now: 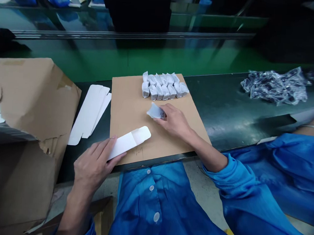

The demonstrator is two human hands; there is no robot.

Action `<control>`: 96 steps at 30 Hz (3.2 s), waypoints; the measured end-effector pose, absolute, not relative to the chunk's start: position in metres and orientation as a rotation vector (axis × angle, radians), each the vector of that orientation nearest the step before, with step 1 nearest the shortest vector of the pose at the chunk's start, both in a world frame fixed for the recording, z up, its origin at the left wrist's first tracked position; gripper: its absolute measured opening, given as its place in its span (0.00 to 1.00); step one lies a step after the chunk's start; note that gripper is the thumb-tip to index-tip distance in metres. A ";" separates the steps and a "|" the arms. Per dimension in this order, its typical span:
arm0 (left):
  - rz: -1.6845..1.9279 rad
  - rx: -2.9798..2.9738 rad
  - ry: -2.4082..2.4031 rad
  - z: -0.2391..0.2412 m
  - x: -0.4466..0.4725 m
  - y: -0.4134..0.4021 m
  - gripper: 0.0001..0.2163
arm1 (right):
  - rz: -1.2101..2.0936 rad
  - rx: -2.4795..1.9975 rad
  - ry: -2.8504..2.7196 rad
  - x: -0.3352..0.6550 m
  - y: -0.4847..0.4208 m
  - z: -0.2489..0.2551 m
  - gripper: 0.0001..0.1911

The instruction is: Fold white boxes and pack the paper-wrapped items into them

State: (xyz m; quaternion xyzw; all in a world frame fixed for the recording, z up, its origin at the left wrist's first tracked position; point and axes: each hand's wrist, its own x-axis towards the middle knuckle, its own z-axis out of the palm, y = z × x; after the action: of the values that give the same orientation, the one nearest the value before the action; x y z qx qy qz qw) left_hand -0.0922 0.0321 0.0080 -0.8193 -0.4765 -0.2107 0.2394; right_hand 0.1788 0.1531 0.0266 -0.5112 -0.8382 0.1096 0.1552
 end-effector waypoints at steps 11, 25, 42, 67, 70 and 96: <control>-0.571 -2.315 -1.274 0.011 -0.075 0.029 0.26 | 0.328 -0.804 -2.947 0.186 0.107 0.066 0.14; -0.722 -2.434 -1.437 0.001 -0.073 0.025 0.26 | 1.185 -1.044 -2.051 0.172 0.107 0.040 0.19; -0.631 -2.143 -1.882 0.019 -0.063 0.076 0.31 | 0.874 -1.509 -1.851 0.312 0.167 0.054 0.19; -1.825 -2.216 -2.531 0.045 -0.060 0.018 0.20 | 1.538 -0.728 -2.633 0.188 0.130 0.067 0.14; -2.092 -1.962 -2.707 0.034 -0.061 0.031 0.13 | 0.744 -1.008 -2.715 0.189 0.104 0.067 0.34; -2.226 -2.477 -2.832 0.032 -0.041 0.061 0.04 | -0.322 -0.512 -2.721 0.205 0.089 0.040 0.18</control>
State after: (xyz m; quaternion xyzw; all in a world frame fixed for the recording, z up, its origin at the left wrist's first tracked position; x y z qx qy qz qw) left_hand -0.0413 0.0609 0.0323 -0.4628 -0.5292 -0.4159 -0.5769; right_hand 0.2051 0.0893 0.0398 -0.1807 -0.9610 -0.1138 0.1759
